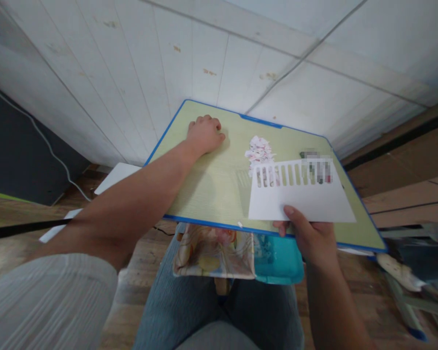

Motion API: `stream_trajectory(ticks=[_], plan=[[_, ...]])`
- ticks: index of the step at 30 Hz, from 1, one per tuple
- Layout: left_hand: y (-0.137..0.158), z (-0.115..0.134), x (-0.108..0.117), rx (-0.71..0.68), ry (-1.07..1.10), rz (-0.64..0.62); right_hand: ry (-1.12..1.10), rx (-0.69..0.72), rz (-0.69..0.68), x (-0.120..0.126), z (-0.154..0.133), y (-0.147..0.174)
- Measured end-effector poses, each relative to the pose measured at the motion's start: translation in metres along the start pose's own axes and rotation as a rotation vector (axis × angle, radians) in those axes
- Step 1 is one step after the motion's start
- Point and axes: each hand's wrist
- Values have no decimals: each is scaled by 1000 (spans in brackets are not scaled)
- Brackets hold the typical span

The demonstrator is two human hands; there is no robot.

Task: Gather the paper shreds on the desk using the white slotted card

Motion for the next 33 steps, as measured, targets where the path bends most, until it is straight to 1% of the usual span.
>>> stream_trajectory(ticks=[3, 8, 11, 16, 19, 22, 27, 28, 29, 30, 33], plan=[[1, 1, 1, 1, 6, -2, -11, -19, 10, -1, 3, -1], [-1, -1, 0, -17, 8, 2, 121, 27, -60, 0, 5, 6], [0, -1, 1, -10, -3, 0, 159, 38, -66, 1, 6, 8], [2, 0, 1, -6, -3, 7, 150, 67, -97, -1, 6, 6], [1, -1, 0, -7, 4, 19, 129, 36, -66, -3, 7, 7], [1, 1, 1, -2, 11, 12, 101, 2, -66, -3, 8, 8], [3, 5, 4, 7, -1, -7, 86, 17, -152, 1, 8, 6], [4, 5, 4, 2, -3, -5, 67, 9, -150, 2, 9, 5], [4, 5, 4, -3, -4, -3, 33, -4, -120, 2, 10, 2], [4, 5, 4, -9, -5, 0, -15, -20, -62, 3, 12, 0], [4, 4, 3, -24, -14, 10, -114, -63, 188, 4, 18, -11]])
Point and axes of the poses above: each hand's wrist, its own y-axis away from the middle knuckle, its own x-axis out of the back of the hand, z = x × y, and after that the axes turned 14 degrees about y, right-handed
